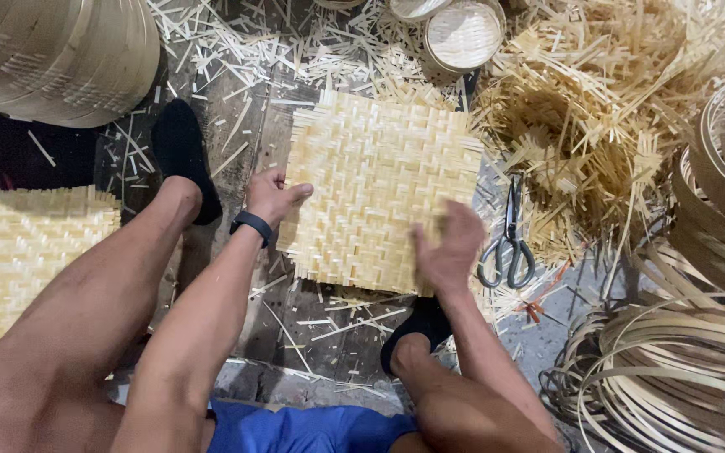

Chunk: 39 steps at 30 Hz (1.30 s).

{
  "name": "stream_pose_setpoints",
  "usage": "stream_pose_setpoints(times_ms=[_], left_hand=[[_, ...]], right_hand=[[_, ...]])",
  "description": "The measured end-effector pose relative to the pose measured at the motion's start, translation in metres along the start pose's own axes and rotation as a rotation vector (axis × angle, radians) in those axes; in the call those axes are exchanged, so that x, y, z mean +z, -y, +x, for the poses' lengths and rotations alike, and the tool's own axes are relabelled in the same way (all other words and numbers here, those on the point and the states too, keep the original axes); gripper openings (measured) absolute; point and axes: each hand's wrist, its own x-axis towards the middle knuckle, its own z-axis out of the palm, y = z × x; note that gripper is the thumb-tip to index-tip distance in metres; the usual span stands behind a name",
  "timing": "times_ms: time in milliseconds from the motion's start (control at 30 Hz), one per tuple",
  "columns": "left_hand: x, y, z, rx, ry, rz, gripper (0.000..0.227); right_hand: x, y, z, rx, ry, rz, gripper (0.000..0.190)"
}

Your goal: The person fits a circular bamboo rim onto a woven base using a wooden mold and trims the excess material with scissors.

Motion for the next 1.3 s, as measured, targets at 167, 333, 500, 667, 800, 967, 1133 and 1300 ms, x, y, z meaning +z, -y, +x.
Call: stream_pose_setpoints(times_ms=[167,333,500,667,800,967,1133,1300], left_hand=[[0.000,-0.045,-0.031,0.156,-0.204,0.354,0.034],[0.052,-0.103,-0.138,0.261,-0.206,0.072,0.014],[0.100,-0.137,-0.222,0.851,0.114,0.529,0.013],[0.069,-0.117,-0.174,0.613,-0.190,0.364,0.009],[0.000,-0.081,-0.074,0.037,-0.141,0.127,0.025],[-0.008,-0.033,-0.023,0.030,-0.021,0.108,0.038],[-0.005,-0.068,-0.044,0.350,-0.295,0.416,0.070],[0.048,-0.111,-0.127,0.758,0.054,0.690,0.101]], right_hand=[[0.013,0.036,0.005,-0.376,0.251,-0.275,0.058],[0.021,0.023,-0.001,-0.343,0.327,-0.377,0.056],[0.034,0.002,-0.024,-0.225,0.351,-0.304,0.058],[0.037,0.005,-0.016,-0.231,0.309,-0.316,0.059],[0.025,0.031,-0.008,-0.327,0.299,-0.343,0.059],[0.016,0.045,-0.006,-0.310,0.313,-0.326,0.062],[0.019,0.038,-0.007,-0.296,0.285,-0.239,0.059],[0.028,0.021,-0.009,-0.244,0.278,-0.200,0.053]])
